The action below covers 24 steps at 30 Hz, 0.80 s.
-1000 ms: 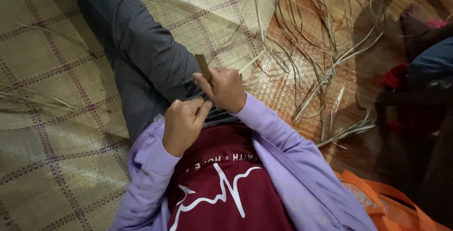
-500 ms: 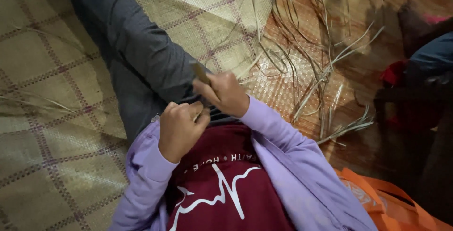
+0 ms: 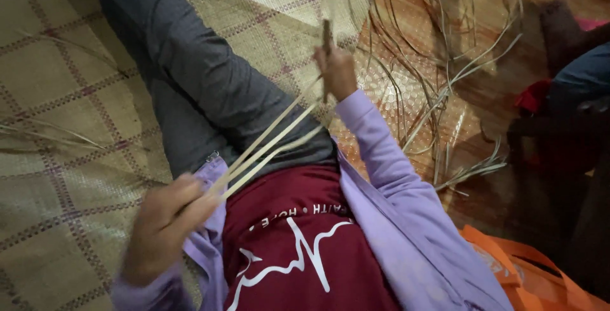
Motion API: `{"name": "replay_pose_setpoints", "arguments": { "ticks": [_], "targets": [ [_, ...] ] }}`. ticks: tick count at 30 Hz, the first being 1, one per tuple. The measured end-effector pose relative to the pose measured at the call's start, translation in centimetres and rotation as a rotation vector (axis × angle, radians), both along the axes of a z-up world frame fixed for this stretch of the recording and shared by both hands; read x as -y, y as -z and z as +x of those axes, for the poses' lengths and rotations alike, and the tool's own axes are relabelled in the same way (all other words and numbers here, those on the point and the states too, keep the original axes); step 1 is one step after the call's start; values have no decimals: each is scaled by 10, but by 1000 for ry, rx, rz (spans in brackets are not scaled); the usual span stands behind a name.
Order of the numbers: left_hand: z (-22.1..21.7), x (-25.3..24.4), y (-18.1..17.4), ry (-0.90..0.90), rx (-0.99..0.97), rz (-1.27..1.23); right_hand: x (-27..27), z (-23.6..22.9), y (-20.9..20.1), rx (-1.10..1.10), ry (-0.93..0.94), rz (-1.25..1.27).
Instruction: Preparing and stripping natural fibers using a wooden tool to form specific shapes, likely for weaving.
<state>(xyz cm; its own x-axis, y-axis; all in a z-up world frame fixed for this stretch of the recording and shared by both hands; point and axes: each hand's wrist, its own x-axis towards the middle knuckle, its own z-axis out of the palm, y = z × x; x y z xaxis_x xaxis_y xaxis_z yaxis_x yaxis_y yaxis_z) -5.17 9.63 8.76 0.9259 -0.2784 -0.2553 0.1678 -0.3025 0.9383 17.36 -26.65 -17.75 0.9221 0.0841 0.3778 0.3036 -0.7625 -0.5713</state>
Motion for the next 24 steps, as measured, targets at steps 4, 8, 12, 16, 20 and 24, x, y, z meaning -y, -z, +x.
{"name": "replay_pose_setpoints", "arguments": {
  "ticks": [4, 8, 12, 16, 20, 24],
  "targets": [
    [-23, -27, -20, -113, 166, -148, 73, 33, 51, -25, 268, -174],
    [-18, -25, -2, -152, 88, -157, 85, 32, 14, -193, 335, 165],
    [2, -30, 47, -104, 166, -102, 91, 30, -44, -312, 138, 655],
    [30, 13, 45, -166, -86, -129, 50, -13, -93, -324, 65, 887],
    [42, 44, 60, -153, -177, -303, -22, -76, -127, -128, -730, 851],
    [43, 62, 63, -125, -288, -419, -83, -132, -189, 136, -468, -119]
  ]
}}
